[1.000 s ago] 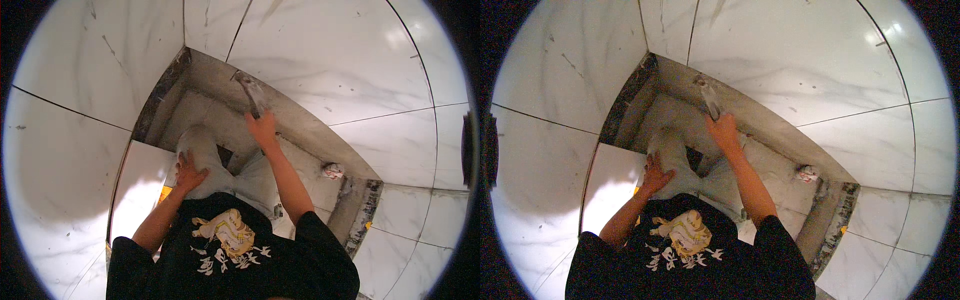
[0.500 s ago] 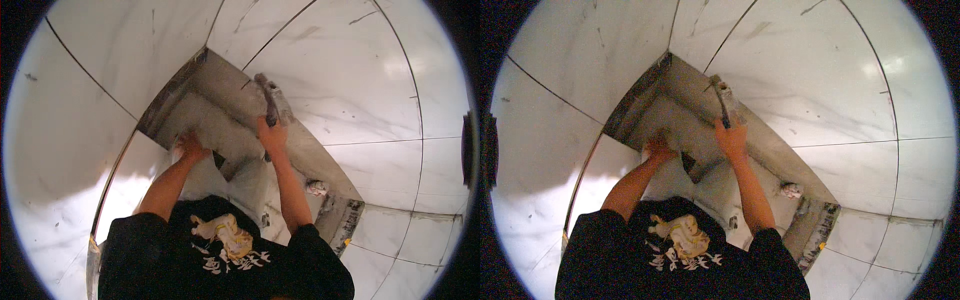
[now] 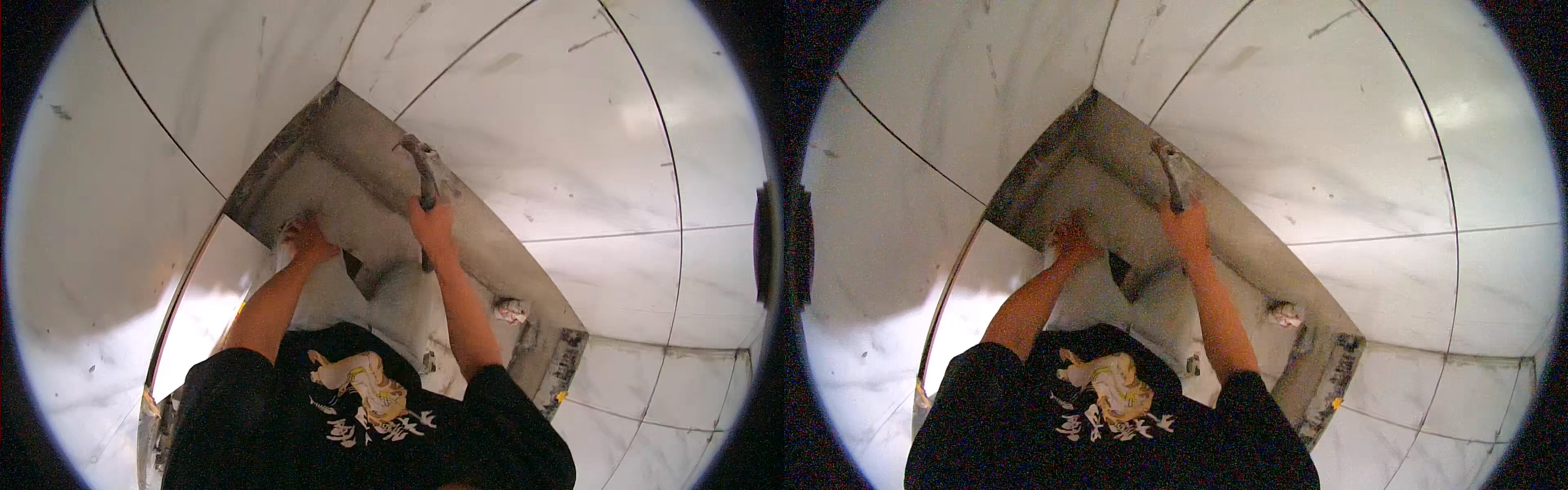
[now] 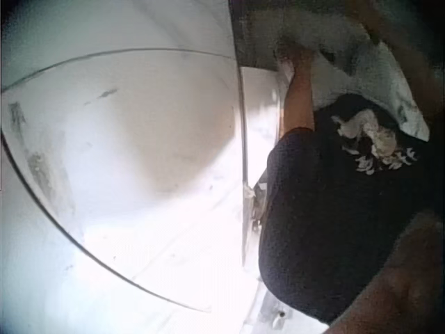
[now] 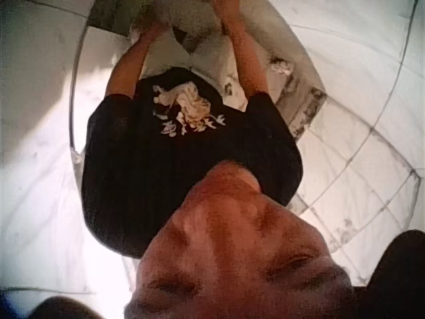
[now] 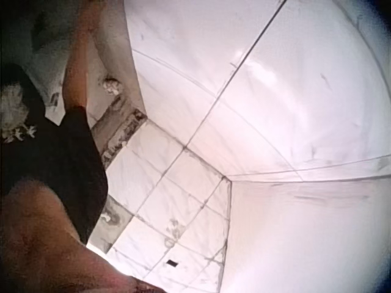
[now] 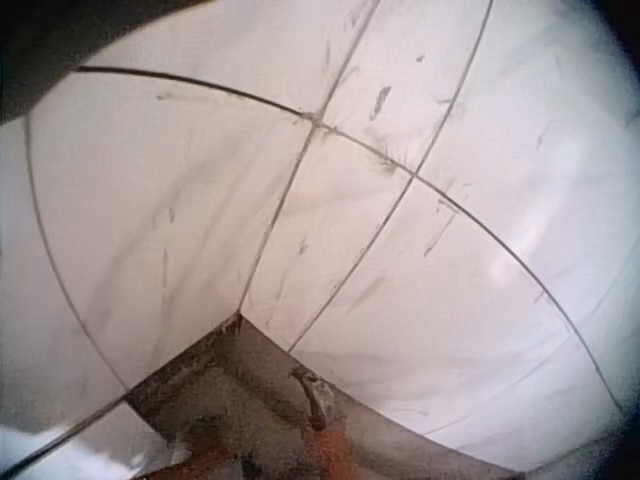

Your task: Installing floor tiles in a small restroom using a hammer and manual tools.

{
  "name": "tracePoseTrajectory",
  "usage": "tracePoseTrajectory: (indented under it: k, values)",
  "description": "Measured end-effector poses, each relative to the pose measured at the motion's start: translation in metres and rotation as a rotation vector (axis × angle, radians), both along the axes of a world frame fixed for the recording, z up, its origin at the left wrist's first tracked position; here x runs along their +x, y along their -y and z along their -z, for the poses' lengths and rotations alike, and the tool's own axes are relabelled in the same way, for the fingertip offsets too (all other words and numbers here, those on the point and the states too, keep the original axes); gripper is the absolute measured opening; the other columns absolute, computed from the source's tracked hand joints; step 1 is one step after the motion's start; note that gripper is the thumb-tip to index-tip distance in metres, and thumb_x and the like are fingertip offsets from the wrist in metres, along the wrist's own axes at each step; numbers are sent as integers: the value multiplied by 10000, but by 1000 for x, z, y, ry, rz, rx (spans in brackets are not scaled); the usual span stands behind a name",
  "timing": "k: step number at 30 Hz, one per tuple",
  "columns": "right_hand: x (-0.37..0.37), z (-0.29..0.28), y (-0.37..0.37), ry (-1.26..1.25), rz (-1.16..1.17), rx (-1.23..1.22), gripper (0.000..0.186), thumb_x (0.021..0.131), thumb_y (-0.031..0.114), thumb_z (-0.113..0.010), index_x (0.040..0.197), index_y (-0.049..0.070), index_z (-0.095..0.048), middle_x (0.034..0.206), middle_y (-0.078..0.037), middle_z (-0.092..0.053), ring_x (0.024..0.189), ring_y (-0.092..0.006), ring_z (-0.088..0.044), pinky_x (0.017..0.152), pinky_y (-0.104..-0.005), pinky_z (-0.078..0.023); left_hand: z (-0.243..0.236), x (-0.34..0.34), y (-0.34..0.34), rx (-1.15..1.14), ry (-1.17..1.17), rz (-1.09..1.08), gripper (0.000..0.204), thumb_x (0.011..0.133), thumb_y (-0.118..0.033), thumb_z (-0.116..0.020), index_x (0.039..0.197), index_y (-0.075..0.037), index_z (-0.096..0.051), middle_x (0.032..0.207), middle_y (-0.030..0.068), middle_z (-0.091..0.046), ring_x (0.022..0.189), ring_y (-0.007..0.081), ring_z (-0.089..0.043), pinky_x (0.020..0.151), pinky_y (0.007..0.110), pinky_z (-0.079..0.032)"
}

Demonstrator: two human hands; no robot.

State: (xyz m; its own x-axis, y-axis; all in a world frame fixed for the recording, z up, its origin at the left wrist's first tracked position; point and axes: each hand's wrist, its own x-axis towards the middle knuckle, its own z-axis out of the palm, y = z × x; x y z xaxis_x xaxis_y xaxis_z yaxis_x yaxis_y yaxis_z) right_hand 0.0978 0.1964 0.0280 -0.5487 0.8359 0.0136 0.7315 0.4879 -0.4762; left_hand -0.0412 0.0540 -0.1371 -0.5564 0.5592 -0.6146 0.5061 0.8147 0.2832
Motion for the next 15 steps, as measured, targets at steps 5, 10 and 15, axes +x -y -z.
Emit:
tracePoseTrajectory:
  k: [5,10,15]
  values:
    - [-5,-17,23,-50,-1,-54,407,761,331,-633,862,-61,-593,739,-247,-609,698,-384,-606,655,-450,-473,-16,-15,15,229,422,80,1095,604,-545,-713,1435,-140,-126,1424,251,-182,1261,517,-237,926,643,-288]
    - [-16,-24,19,-115,-28,385,379,757,312,-635,880,-44,-591,723,-219,-613,704,-373,-607,641,-450,-465,-22,0,-6,-116,62,-1,1144,592,-548,-721,1444,-147,-71,1433,263,-161,1253,521,-244,927,650,-274]
    - [-12,-21,3,21,-120,62,338,737,249,-639,887,-50,-591,724,-247,-593,739,-415,-591,665,-467,-462,-19,-4,-7,-34,38,-44,1174,572,-524,-745,1445,-170,-44,1425,276,-173,1241,525,-261,930,656,-267]
